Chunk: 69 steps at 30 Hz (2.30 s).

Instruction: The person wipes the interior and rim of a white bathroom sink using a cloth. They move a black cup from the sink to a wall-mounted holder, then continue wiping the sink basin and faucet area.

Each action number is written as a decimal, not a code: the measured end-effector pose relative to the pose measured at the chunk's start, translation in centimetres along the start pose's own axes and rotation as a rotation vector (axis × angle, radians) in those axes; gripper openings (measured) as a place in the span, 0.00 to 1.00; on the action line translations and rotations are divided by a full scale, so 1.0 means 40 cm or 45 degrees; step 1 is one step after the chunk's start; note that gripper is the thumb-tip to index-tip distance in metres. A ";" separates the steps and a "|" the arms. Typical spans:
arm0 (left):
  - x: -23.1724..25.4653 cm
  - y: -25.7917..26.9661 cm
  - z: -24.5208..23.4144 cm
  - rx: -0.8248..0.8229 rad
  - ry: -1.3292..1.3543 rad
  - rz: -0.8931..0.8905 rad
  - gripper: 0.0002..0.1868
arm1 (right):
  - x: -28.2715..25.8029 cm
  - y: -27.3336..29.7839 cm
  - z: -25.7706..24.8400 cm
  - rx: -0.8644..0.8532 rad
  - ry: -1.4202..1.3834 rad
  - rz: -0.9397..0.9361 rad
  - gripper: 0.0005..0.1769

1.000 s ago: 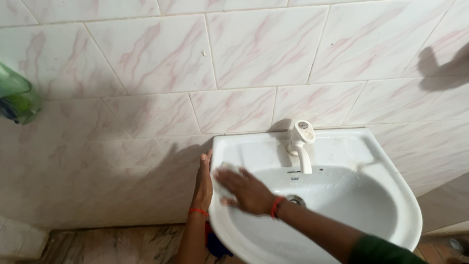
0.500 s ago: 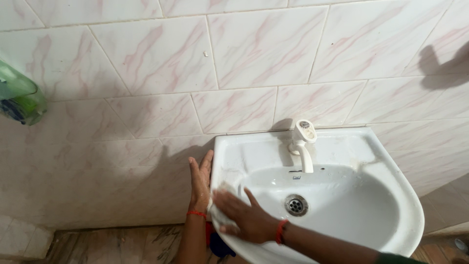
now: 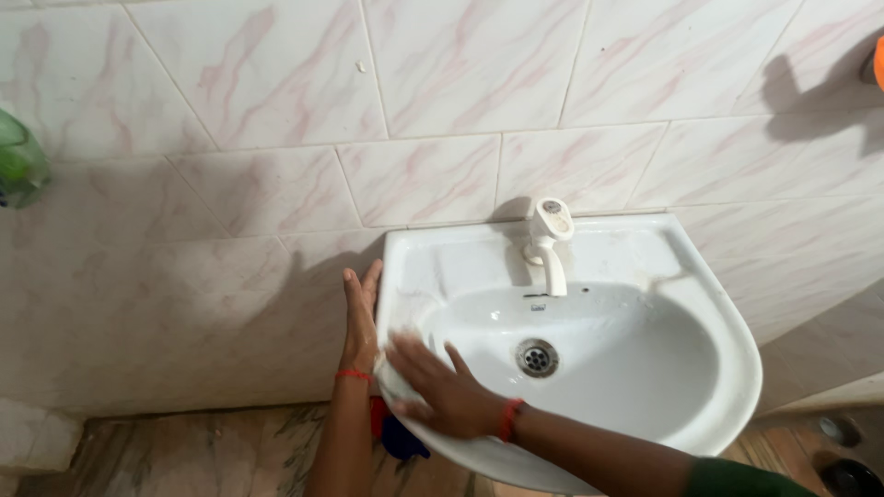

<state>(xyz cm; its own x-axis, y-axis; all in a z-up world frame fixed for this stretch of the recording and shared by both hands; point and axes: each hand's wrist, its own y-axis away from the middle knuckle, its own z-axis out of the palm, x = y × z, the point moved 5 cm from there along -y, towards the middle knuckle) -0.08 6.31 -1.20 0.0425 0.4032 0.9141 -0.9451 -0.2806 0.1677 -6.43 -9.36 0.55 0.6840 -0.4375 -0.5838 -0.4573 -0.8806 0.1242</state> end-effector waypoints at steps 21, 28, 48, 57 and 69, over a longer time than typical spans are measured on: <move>0.019 0.029 0.094 0.082 -2.147 0.618 0.41 | 0.082 0.207 0.007 -0.338 -0.178 0.118 0.53; -0.006 0.048 0.143 -0.003 -2.374 0.680 0.45 | 0.148 0.239 0.006 -0.671 -0.290 0.539 0.63; -0.032 0.056 0.199 -0.043 -2.262 0.670 0.44 | 0.116 0.295 -0.008 -0.574 -0.298 0.370 0.65; -0.031 0.006 0.170 -0.091 -2.327 0.726 0.47 | 0.328 0.494 -0.145 -1.000 0.078 0.583 0.53; -0.030 0.004 0.179 -0.059 -2.328 0.771 0.45 | 0.116 0.239 0.004 -0.533 -0.440 0.161 0.57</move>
<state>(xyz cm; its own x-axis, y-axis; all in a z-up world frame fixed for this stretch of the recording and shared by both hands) 2.04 -0.44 0.36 -0.0371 -0.9974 0.0616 -0.9673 0.0204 -0.2529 -7.73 -19.77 -1.10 0.3796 -0.5215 -0.7641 -0.2107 -0.8530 0.4775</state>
